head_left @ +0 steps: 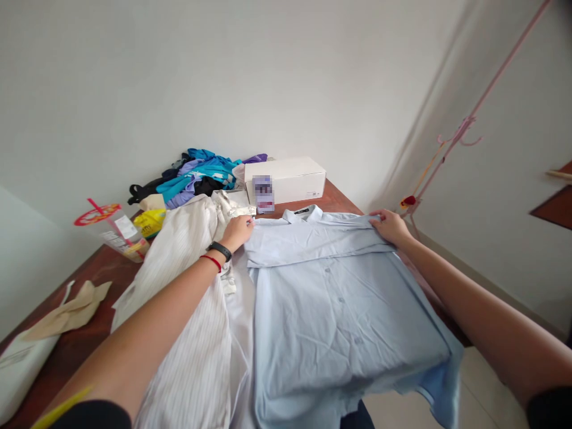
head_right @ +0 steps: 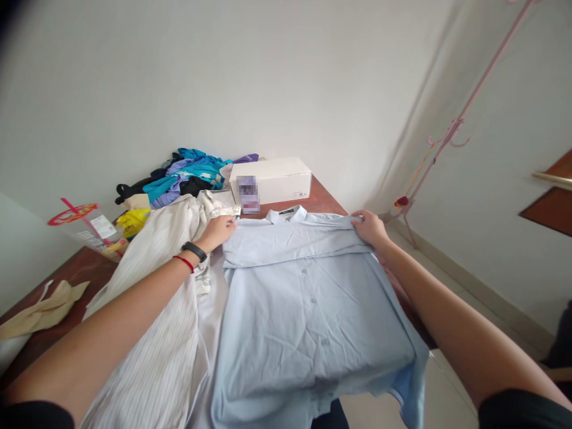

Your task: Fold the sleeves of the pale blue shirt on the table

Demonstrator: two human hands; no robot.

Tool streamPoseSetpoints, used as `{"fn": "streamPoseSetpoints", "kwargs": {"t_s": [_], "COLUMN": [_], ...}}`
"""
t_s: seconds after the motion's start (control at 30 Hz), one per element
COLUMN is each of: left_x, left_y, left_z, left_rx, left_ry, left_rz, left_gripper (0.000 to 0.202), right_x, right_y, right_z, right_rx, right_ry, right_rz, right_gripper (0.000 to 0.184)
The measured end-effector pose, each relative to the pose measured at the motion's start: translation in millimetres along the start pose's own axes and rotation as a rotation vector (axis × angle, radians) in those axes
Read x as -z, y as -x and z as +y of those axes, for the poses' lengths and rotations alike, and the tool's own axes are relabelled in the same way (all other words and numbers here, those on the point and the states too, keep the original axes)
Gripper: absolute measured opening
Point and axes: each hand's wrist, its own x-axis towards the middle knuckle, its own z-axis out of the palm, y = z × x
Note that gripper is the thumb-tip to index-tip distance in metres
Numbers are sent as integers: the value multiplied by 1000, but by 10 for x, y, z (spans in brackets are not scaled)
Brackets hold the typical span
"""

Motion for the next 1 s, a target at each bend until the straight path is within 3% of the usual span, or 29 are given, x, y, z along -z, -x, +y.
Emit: {"fn": "streamPoseSetpoints", "kwargs": {"t_s": [0.17,0.3,0.47,0.57,0.77,0.9,1.0], "left_x": [-129,-109,-28,-22,21,172,335], "left_y": [-59,31,284,541,1342,1900,2188], "left_z": [-8,14,286,502,772,871,918], "left_rx": [29,42,49,-42,-481,-664,-755], "left_ry": [-38,-64,-174,-208,-92,8,22], "left_rz": [-10,-23,-113,-134,-309,-440,-552], "left_gripper": [23,26,54,65,69,75,72], "right_x": [-111,-130,-123,-132,-143,-151,-147], "right_y": [17,48,32,30,42,22,3], "right_z": [17,47,62,74,90,107,116], "right_rx": [74,81,1,-8,-9,-22,-23], "right_ry": [26,41,44,32,-19,-67,-93], "right_rz": [14,24,21,21,3,-6,-22], "right_gripper": [34,33,33,34,33,33,32]}}
